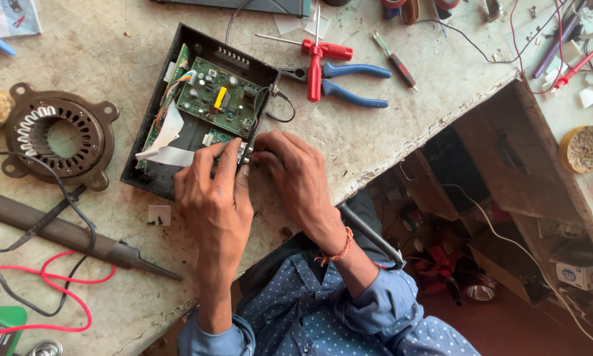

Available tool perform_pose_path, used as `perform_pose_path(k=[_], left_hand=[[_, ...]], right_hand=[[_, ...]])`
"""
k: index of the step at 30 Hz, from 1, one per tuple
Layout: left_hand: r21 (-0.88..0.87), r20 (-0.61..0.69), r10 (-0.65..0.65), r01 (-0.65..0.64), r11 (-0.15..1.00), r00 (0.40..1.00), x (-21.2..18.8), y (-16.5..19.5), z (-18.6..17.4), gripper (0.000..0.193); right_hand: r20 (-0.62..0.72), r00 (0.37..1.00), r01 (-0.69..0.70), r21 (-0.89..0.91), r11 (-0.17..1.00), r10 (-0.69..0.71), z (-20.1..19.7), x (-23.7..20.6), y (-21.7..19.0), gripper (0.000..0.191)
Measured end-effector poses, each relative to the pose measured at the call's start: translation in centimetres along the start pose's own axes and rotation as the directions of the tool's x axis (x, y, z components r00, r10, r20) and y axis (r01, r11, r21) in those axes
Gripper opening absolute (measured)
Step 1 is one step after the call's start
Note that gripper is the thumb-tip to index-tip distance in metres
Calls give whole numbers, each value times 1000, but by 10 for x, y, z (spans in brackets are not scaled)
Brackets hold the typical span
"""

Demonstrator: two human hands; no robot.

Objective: The person works on an open electronic device, adjusting internal components and ribbon cables, then closes the casing and secures it with screws. The person uses a screwdriver to tighten screws on the back and sides of the device.

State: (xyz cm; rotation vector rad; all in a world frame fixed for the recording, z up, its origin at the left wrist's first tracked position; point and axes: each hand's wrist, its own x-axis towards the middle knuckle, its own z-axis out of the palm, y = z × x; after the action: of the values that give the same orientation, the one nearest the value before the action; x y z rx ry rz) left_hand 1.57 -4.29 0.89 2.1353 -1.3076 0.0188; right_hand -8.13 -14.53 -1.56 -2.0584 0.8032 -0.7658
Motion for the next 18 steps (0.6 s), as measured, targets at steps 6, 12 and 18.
perform_pose_path(k=[6,12,18], left_hand=[[42,33,3,-5,999,999,3,-1,1,40],[79,25,-15,13,997,1000,5,3,2,44],[123,20,-13,11,992,1000,7,7,3,45]], right_hand=[[-11,995,94,-293,952,-102,0,1,-1,14],[-5,991,120,-402,908,-133,-1,8,9,20],[50,989,149,-342,928,-140,-8,9,20,23]])
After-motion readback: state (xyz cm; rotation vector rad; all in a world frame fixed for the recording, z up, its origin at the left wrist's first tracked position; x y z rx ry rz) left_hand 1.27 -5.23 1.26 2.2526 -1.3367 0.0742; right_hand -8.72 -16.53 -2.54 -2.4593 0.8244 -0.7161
